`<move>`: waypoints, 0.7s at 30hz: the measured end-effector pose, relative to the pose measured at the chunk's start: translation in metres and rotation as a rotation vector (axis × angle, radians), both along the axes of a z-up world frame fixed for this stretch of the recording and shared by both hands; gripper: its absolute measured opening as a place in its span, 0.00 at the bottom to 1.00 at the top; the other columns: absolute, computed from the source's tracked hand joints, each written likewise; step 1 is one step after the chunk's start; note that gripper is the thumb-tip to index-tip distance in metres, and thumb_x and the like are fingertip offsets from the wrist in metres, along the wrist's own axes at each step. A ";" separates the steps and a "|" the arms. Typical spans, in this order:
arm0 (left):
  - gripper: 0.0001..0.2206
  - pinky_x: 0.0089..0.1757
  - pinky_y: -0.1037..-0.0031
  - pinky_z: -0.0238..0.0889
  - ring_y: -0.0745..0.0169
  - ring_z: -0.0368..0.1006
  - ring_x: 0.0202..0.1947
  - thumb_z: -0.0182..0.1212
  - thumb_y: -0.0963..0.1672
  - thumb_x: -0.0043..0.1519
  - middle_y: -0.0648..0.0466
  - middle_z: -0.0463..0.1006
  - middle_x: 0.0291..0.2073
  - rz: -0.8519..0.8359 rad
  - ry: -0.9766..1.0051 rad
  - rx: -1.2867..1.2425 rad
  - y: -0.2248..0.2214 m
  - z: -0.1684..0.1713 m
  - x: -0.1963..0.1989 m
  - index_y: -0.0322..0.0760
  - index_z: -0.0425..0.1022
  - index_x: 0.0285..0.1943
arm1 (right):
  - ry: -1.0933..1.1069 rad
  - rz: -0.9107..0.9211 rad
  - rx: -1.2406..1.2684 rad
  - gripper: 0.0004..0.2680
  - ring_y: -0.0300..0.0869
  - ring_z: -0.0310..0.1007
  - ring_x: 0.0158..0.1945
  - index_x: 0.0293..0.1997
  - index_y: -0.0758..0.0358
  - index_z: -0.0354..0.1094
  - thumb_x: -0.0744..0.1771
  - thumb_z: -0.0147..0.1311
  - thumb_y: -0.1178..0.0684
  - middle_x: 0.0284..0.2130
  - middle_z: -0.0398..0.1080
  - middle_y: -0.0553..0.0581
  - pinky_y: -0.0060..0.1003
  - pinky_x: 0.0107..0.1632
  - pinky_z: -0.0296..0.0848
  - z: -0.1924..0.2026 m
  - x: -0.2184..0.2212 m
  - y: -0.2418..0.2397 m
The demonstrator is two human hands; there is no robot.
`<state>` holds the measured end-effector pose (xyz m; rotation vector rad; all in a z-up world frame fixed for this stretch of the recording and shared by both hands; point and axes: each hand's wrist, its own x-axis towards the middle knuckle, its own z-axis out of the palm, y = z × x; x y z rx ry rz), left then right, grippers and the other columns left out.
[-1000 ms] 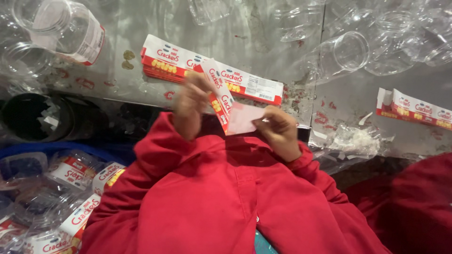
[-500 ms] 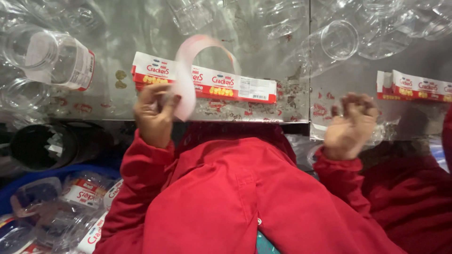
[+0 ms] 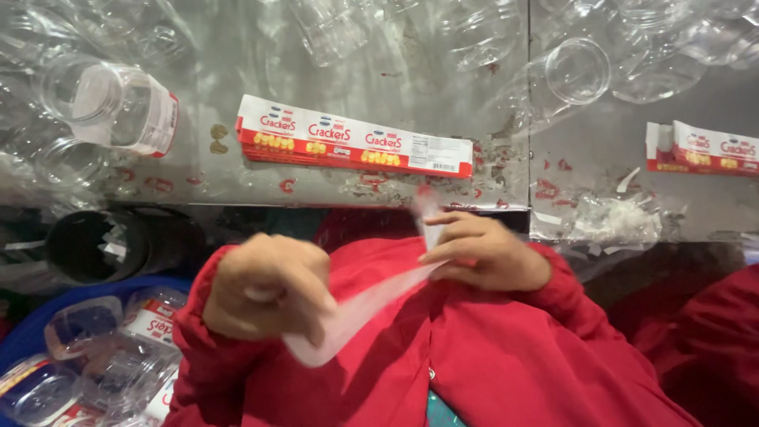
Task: The person peels labels from a sheet and applies them to clear plastic jars by hand.
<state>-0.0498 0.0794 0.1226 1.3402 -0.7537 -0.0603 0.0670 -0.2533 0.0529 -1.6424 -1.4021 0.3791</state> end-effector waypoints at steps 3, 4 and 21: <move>0.10 0.33 0.73 0.74 0.62 0.79 0.31 0.67 0.36 0.65 0.52 0.81 0.36 0.014 0.263 -0.183 0.008 -0.028 0.004 0.31 0.77 0.53 | -0.017 -0.223 -0.134 0.13 0.52 0.78 0.48 0.50 0.58 0.75 0.62 0.65 0.58 0.41 0.75 0.58 0.43 0.53 0.75 -0.005 0.008 -0.029; 0.11 0.37 0.73 0.73 0.62 0.78 0.36 0.65 0.35 0.65 0.49 0.81 0.41 0.164 0.216 -0.016 0.005 -0.038 0.007 0.32 0.76 0.55 | -0.011 -0.357 -0.221 0.13 0.50 0.78 0.45 0.50 0.57 0.75 0.61 0.65 0.58 0.44 0.75 0.61 0.40 0.46 0.77 -0.007 0.009 -0.039; 0.15 0.38 0.69 0.70 0.54 0.78 0.36 0.68 0.38 0.59 0.49 0.80 0.36 0.623 -0.044 0.418 -0.100 -0.078 0.059 0.31 0.76 0.54 | 0.116 -0.451 -0.003 0.07 0.46 0.79 0.44 0.48 0.64 0.73 0.66 0.63 0.61 0.39 0.78 0.54 0.45 0.66 0.70 -0.015 -0.008 0.014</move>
